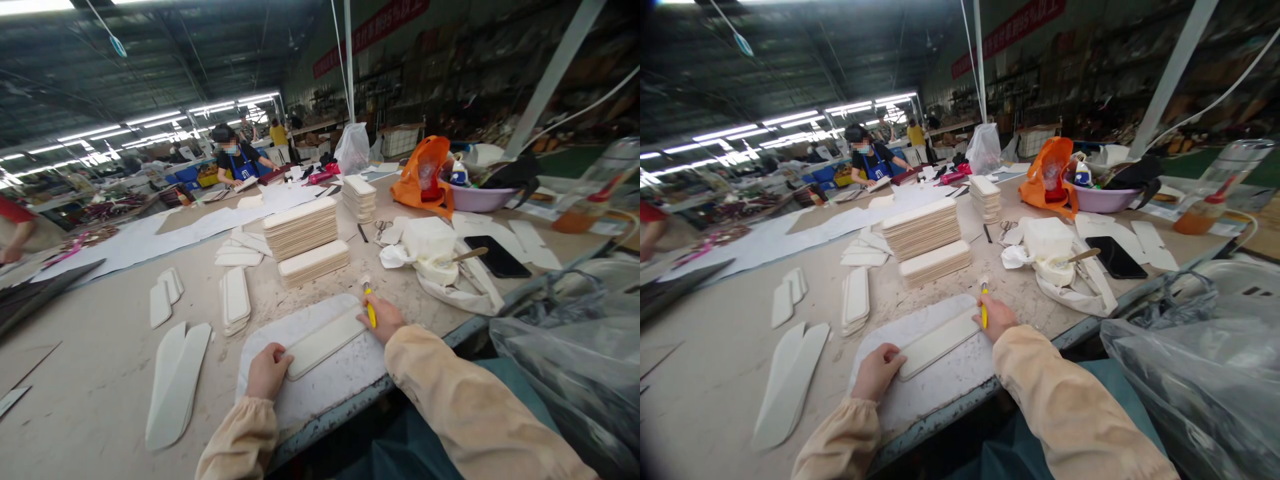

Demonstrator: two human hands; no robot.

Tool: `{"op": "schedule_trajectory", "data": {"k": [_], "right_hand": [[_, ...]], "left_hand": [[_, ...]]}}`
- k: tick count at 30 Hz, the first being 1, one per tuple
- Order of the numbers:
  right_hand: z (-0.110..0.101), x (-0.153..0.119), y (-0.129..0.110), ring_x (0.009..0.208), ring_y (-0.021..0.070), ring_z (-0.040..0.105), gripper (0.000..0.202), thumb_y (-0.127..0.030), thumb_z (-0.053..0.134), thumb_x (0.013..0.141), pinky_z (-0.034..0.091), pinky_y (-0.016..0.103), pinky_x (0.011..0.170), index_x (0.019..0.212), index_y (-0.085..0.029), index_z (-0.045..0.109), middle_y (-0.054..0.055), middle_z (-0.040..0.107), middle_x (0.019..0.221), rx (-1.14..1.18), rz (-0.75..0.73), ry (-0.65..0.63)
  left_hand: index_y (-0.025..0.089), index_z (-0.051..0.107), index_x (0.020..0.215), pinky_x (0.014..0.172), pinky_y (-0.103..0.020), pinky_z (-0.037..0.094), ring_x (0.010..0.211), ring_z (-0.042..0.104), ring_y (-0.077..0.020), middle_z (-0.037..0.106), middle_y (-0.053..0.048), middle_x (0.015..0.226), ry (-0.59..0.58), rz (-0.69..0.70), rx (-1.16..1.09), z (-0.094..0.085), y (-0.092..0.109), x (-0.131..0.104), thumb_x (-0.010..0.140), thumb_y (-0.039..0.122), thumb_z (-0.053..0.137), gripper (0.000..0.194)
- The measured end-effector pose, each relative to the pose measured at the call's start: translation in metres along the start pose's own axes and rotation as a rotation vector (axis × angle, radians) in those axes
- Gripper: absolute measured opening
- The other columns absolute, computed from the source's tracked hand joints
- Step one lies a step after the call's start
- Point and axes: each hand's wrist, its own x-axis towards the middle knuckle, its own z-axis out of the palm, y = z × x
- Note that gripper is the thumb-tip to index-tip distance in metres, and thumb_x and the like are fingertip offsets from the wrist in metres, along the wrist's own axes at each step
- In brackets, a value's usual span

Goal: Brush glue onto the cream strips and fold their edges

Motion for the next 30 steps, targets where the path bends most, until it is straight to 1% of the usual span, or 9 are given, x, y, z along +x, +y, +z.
{"op": "schedule_trajectory", "data": {"k": [5, 13, 18, 21, 23, 25, 26, 28, 30], "right_hand": [[-0.002, 0.001, -0.004, 0.077, 0.0223, 0.060, 0.024, -0.037, 0.060, 0.083, 0.039, 0.029, 0.063, 0.101, -0.022, 0.056, 0.007, 0.064, 0.084, -0.026, 0.027, -0.013], [0.003, 0.002, -0.003, 0.076, 0.0215, 0.060, 0.022, -0.037, 0.059, 0.084, 0.038, 0.028, 0.058, 0.101, -0.024, 0.058, 0.008, 0.064, 0.085, -0.060, -0.011, 0.026], [0.005, 0.002, 0.000, 0.084, 0.0231, 0.060, 0.020, -0.035, 0.059, 0.084, 0.040, 0.029, 0.060, 0.101, -0.024, 0.057, 0.008, 0.065, 0.091, -0.054, -0.050, 0.038], [0.004, 0.002, 0.000, 0.088, 0.0239, 0.060, 0.018, -0.037, 0.056, 0.087, 0.043, 0.030, 0.063, 0.099, -0.024, 0.058, 0.008, 0.066, 0.093, -0.058, -0.078, 0.054], [0.004, 0.000, -0.003, 0.090, 0.0230, 0.060, 0.018, -0.038, 0.049, 0.091, 0.045, 0.031, 0.069, 0.095, -0.024, 0.058, 0.008, 0.066, 0.093, -0.044, -0.146, 0.092], [0.006, -0.003, -0.008, 0.091, 0.0211, 0.059, 0.019, -0.035, 0.044, 0.094, 0.045, 0.032, 0.076, 0.091, -0.023, 0.058, 0.007, 0.066, 0.094, -0.002, -0.272, 0.113], [0.007, -0.005, -0.012, 0.092, 0.0202, 0.059, 0.017, -0.031, 0.044, 0.095, 0.045, 0.032, 0.079, 0.089, -0.023, 0.058, 0.007, 0.066, 0.094, 0.025, -0.348, 0.107], [0.011, -0.009, -0.019, 0.091, 0.0187, 0.060, 0.011, -0.027, 0.048, 0.093, 0.046, 0.030, 0.080, 0.088, -0.022, 0.057, 0.007, 0.066, 0.094, 0.076, -0.505, 0.054], [0.016, -0.013, -0.026, 0.090, 0.0184, 0.060, 0.007, -0.026, 0.053, 0.090, 0.046, 0.030, 0.079, 0.087, -0.021, 0.056, 0.007, 0.065, 0.092, 0.108, -0.635, -0.006]], "left_hand": [[0.019, 0.062, 0.083, 0.062, -0.024, 0.036, 0.065, 0.058, -0.0146, 0.060, 0.003, 0.064, 0.001, 0.007, 0.002, 0.001, -0.002, 0.001, 0.077, 0.024, 0.063, 0.008], [0.019, 0.061, 0.082, 0.061, -0.024, 0.036, 0.065, 0.057, -0.0145, 0.059, 0.003, 0.063, -0.006, 0.009, -0.008, 0.002, -0.002, 0.002, 0.078, 0.023, 0.062, 0.007], [0.019, 0.060, 0.083, 0.061, -0.024, 0.036, 0.065, 0.057, -0.0145, 0.059, 0.003, 0.063, -0.015, 0.005, -0.002, 0.002, -0.002, 0.002, 0.078, 0.024, 0.062, 0.007], [0.018, 0.060, 0.084, 0.061, -0.025, 0.036, 0.065, 0.057, -0.0149, 0.059, 0.003, 0.064, -0.015, 0.002, 0.005, 0.002, -0.001, 0.003, 0.078, 0.023, 0.061, 0.008], [0.018, 0.061, 0.084, 0.062, -0.025, 0.036, 0.066, 0.057, -0.0151, 0.059, 0.002, 0.064, -0.012, 0.005, 0.010, 0.001, -0.001, 0.002, 0.077, 0.023, 0.062, 0.009], [0.018, 0.061, 0.084, 0.061, -0.025, 0.036, 0.066, 0.057, -0.0151, 0.059, 0.002, 0.064, -0.011, 0.008, 0.014, 0.001, -0.001, 0.002, 0.077, 0.024, 0.062, 0.009], [0.018, 0.061, 0.083, 0.061, -0.025, 0.036, 0.066, 0.057, -0.0151, 0.058, 0.003, 0.064, -0.012, 0.009, 0.016, 0.001, -0.001, 0.002, 0.077, 0.024, 0.062, 0.009], [0.018, 0.060, 0.083, 0.061, -0.024, 0.035, 0.065, 0.058, -0.0150, 0.058, 0.003, 0.063, -0.014, 0.010, 0.022, 0.001, -0.002, 0.003, 0.077, 0.024, 0.062, 0.009], [0.018, 0.060, 0.083, 0.061, -0.024, 0.036, 0.066, 0.058, -0.0150, 0.058, 0.003, 0.064, -0.015, 0.010, 0.030, 0.001, -0.002, 0.003, 0.076, 0.024, 0.062, 0.010]]}}
